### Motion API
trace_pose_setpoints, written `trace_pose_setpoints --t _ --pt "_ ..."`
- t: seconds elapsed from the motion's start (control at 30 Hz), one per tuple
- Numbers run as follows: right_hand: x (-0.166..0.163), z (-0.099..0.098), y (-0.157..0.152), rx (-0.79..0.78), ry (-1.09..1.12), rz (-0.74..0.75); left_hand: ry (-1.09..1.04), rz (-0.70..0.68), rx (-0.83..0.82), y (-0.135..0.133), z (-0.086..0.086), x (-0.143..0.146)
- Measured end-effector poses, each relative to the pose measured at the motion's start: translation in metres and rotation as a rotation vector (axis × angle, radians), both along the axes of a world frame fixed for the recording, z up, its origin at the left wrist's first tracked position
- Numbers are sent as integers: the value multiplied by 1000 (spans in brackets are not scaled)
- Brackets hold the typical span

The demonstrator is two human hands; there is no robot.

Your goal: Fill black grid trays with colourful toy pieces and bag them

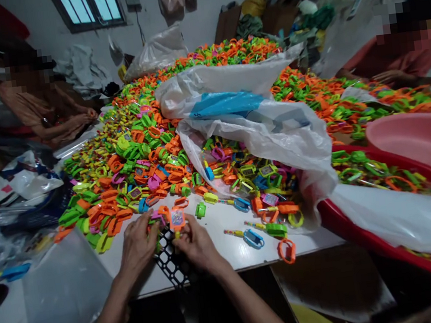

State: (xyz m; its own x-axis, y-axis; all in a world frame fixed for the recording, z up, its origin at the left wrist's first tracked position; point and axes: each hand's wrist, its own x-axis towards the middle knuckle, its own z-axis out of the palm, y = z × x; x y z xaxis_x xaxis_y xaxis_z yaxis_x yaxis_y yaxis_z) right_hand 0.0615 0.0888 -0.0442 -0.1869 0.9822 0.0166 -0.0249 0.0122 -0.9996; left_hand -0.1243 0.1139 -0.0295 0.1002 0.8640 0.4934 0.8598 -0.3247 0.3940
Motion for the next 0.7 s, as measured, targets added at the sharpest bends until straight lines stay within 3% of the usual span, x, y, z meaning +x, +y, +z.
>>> trace_pose_setpoints --t 0.17,0.3,0.5,0.7 --pt "-17 -21 -1 -91 40 -46 30 9 -49 0 -8 5" --pt "-24 -23 7 25 -29 14 25 38 -84 -1 -5 5" --pt "-38 -42 11 285 -428 120 49 -21 -104 -5 -1 5" --pt "-22 -39 5 224 -364 74 71 -95 -86 -10 -4 11"
